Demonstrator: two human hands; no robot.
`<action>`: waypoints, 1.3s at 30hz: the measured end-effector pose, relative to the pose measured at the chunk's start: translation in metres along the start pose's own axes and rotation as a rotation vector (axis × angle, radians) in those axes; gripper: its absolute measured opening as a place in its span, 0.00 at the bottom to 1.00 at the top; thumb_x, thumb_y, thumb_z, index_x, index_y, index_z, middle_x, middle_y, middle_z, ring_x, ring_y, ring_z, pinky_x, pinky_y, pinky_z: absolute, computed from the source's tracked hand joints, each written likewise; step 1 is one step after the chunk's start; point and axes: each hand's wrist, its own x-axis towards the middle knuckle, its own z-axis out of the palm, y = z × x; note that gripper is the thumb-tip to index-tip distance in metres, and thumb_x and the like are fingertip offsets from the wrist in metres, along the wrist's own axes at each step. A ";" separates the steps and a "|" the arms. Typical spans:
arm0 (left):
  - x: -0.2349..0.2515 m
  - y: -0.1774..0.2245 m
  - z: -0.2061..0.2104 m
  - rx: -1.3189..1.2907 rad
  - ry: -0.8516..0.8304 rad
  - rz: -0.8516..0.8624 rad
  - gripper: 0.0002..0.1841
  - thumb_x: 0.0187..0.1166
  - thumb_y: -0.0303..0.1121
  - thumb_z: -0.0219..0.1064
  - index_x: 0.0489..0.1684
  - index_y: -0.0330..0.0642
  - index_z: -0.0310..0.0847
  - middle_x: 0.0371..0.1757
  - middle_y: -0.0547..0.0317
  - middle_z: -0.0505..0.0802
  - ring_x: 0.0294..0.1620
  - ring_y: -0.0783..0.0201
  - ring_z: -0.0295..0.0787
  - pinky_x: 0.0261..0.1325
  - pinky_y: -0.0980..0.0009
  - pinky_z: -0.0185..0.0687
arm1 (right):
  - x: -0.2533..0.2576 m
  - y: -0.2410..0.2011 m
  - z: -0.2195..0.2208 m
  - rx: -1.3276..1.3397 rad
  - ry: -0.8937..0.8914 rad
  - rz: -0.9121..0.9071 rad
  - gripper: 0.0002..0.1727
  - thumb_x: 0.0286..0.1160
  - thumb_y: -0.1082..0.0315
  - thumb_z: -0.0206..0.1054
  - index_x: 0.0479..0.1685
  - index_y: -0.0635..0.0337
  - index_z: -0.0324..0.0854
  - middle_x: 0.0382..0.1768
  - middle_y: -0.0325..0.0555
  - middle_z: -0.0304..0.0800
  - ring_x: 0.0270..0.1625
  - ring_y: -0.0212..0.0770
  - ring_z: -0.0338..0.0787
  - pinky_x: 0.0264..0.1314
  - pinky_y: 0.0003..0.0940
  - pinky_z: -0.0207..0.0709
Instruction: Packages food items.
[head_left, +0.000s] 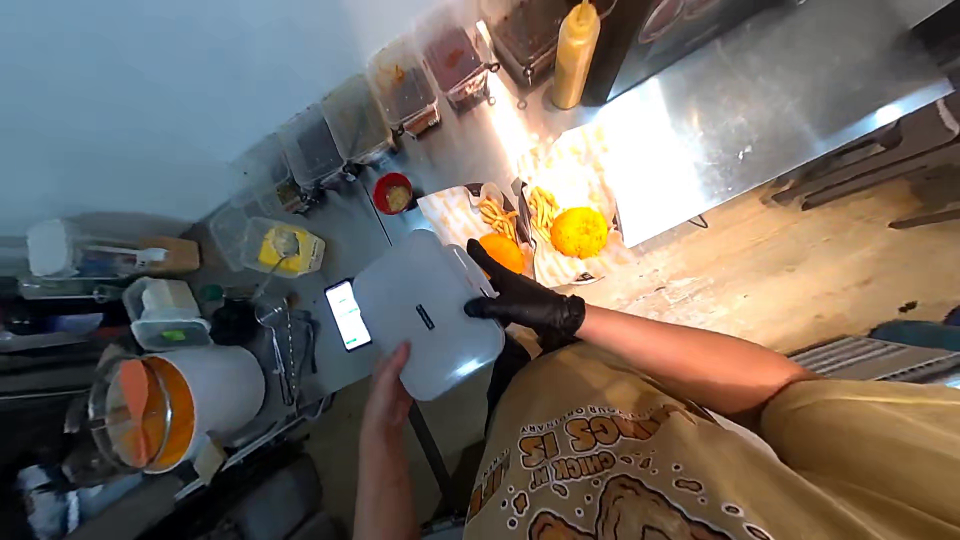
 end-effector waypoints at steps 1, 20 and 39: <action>-0.004 -0.002 0.002 0.018 -0.004 -0.032 0.28 0.81 0.50 0.57 0.72 0.39 0.68 0.48 0.59 0.95 0.48 0.68 0.94 0.51 0.66 0.93 | -0.001 0.005 0.001 -0.014 0.006 0.026 0.63 0.70 0.49 0.78 0.98 0.33 0.28 0.62 0.60 0.87 0.49 0.51 0.94 0.49 0.52 0.89; 0.008 -0.007 0.009 -0.023 0.016 0.096 0.32 0.76 0.51 0.63 0.73 0.38 0.65 0.49 0.58 0.95 0.49 0.67 0.95 0.53 0.65 0.94 | -0.003 -0.001 -0.005 -0.069 0.053 -0.055 0.63 0.68 0.49 0.79 0.98 0.32 0.30 0.59 0.60 0.90 0.51 0.52 0.94 0.54 0.54 0.88; 0.013 -0.006 0.003 0.087 0.028 0.178 0.42 0.75 0.59 0.66 0.80 0.35 0.61 0.54 0.55 0.93 0.53 0.65 0.94 0.58 0.63 0.92 | -0.005 -0.006 -0.003 -0.050 0.052 -0.117 0.59 0.72 0.57 0.76 0.98 0.34 0.33 0.67 0.59 0.86 0.56 0.52 0.92 0.58 0.54 0.86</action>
